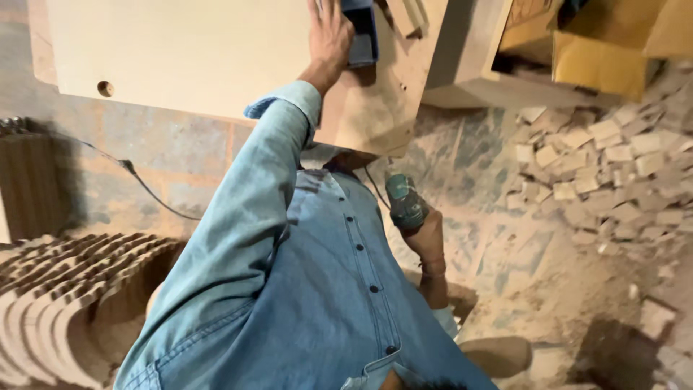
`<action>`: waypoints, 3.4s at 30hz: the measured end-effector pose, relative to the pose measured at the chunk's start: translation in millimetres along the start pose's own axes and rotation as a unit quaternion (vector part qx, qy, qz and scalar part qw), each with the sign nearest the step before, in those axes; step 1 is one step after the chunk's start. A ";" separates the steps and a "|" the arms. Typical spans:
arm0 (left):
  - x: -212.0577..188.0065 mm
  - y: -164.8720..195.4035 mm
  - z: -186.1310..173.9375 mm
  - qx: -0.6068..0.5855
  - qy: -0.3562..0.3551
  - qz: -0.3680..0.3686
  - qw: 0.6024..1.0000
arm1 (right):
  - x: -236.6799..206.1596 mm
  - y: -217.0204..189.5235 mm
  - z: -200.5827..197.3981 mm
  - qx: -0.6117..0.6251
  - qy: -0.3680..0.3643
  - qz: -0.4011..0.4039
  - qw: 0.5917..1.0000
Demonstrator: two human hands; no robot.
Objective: The person attaches metal hinges to a wooden furniture panel. They hold each hinge against the panel edge and drive screws into it using a power drill, working on several hinges one at a time, then pick up a blue hardware box and walk away across the workshop.
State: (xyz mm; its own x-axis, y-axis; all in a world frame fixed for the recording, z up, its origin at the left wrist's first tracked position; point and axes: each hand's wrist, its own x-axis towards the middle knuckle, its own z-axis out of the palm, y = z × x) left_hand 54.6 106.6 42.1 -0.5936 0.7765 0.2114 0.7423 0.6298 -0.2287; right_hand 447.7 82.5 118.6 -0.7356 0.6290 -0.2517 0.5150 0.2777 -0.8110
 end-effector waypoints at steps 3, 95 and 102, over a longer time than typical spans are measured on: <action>-2.5 -4.8 5.9 -0.027 0.084 0.030 0.996 | 2.6 -9.7 7.1 -0.019 -0.026 0.001 0.999; -255.4 -172.9 70.2 -0.828 -0.174 -0.533 -0.030 | 114.4 -178.2 224.9 -0.253 -0.264 -0.212 0.906; -246.1 -176.3 80.7 -0.820 -0.160 -0.550 0.018 | 122.5 -175.1 248.4 -0.277 -0.247 -0.177 0.911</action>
State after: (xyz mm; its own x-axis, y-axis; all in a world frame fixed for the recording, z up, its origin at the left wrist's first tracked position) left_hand 44.7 -193.9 -46.3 -0.3051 0.4400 -0.8446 -0.9171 -0.3746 0.1362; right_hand 158.1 -69.5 98.5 -0.9370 0.0622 -0.3438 0.2484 0.8106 -0.5304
